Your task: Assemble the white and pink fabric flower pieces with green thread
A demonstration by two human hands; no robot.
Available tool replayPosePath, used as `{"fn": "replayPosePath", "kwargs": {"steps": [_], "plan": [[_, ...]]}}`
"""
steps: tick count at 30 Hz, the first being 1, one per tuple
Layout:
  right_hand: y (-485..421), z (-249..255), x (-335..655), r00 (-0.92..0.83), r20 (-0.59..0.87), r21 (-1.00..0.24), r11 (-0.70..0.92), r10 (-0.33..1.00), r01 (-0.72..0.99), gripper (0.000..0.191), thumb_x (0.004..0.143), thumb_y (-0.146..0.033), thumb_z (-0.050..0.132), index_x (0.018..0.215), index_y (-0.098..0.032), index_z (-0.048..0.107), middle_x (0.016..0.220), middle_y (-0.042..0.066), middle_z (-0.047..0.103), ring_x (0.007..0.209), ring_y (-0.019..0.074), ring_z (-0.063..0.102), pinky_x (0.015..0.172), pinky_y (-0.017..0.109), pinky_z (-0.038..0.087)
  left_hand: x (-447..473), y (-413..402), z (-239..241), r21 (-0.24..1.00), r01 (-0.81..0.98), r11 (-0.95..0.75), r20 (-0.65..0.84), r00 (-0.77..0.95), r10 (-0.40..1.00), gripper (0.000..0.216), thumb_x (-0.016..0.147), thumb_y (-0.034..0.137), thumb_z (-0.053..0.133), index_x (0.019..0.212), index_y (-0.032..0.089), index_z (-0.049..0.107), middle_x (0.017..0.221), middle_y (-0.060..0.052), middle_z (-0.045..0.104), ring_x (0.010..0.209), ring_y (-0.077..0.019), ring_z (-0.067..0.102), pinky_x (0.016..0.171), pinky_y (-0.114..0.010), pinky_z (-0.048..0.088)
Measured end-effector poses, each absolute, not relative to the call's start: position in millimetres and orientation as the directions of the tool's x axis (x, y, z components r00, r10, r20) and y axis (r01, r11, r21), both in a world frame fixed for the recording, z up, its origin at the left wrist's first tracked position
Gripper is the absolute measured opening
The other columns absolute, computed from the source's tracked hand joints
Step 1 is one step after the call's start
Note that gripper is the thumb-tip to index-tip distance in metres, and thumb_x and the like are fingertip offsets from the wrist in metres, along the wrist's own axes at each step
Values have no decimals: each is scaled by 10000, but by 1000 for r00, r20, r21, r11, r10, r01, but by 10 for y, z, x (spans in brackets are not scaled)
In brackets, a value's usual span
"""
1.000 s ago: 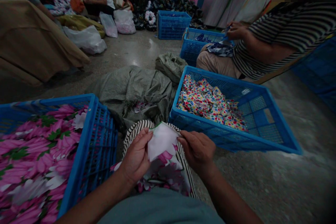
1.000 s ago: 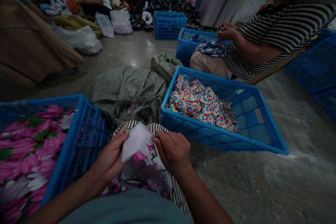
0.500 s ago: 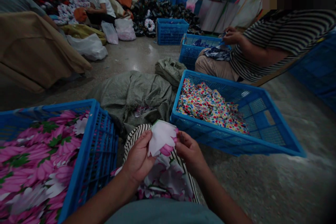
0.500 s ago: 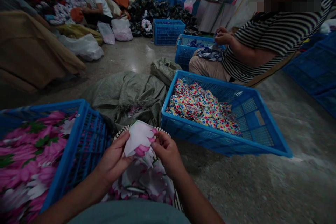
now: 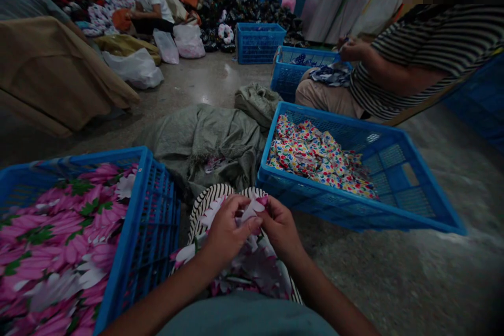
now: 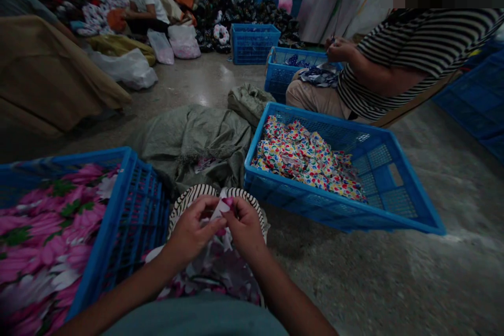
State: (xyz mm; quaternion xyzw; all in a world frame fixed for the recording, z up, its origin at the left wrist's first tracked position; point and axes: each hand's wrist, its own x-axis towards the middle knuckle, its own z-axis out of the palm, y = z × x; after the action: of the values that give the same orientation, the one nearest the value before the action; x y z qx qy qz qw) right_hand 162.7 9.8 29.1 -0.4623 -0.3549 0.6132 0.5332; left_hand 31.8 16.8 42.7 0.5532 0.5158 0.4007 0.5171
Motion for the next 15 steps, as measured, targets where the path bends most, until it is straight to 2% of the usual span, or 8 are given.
{"fn": "replayPosePath", "kwargs": {"steps": [2,5,7,10,12,15], "plan": [[97,278,1635,-33,-232,-913,-229,972,-338,231,675,-352,687,664,-164,554,577,-49,495,510,78,397,473,187,333,338,170,421,982,125,144,-168,213,963,173,764,325,575,844,177,614,803,-27,616,783,-176,567,728,-275,426],[91,248,1663,-69,-310,-874,-313,948,-372,287,673,-393,692,663,-163,520,514,-73,444,427,49,321,393,163,248,361,182,332,964,24,264,-265,121,957,230,808,368,519,711,174,592,640,12,558,645,-134,527,648,-237,407],[80,231,1677,-67,-353,-850,-349,933,-395,310,674,-409,693,666,-170,496,461,-91,411,367,37,275,345,158,188,369,190,265,906,-183,380,-370,89,925,248,783,405,553,693,174,570,595,29,534,569,-116,499,582,-223,394],[68,224,1667,-100,-419,-752,-407,902,-519,336,663,-422,702,683,-193,457,401,-114,378,304,32,227,302,155,150,379,192,232,740,-464,487,-484,136,864,282,749,452,585,780,172,568,656,9,591,552,-119,518,557,-230,405],[73,232,1652,-158,-443,-645,-436,883,-628,338,645,-381,728,688,-195,449,381,-123,363,297,26,210,304,142,178,377,181,251,705,-495,508,-493,172,853,301,739,456,598,800,163,573,682,-10,612,559,-122,533,554,-230,413],[98,247,1665,-223,-464,-509,-464,857,-725,318,620,-320,759,680,-175,482,354,-130,350,301,8,171,318,125,223,349,159,272,742,-447,500,-429,256,866,223,693,309,693,808,152,584,681,-6,620,588,-115,551,558,-203,409]]}}
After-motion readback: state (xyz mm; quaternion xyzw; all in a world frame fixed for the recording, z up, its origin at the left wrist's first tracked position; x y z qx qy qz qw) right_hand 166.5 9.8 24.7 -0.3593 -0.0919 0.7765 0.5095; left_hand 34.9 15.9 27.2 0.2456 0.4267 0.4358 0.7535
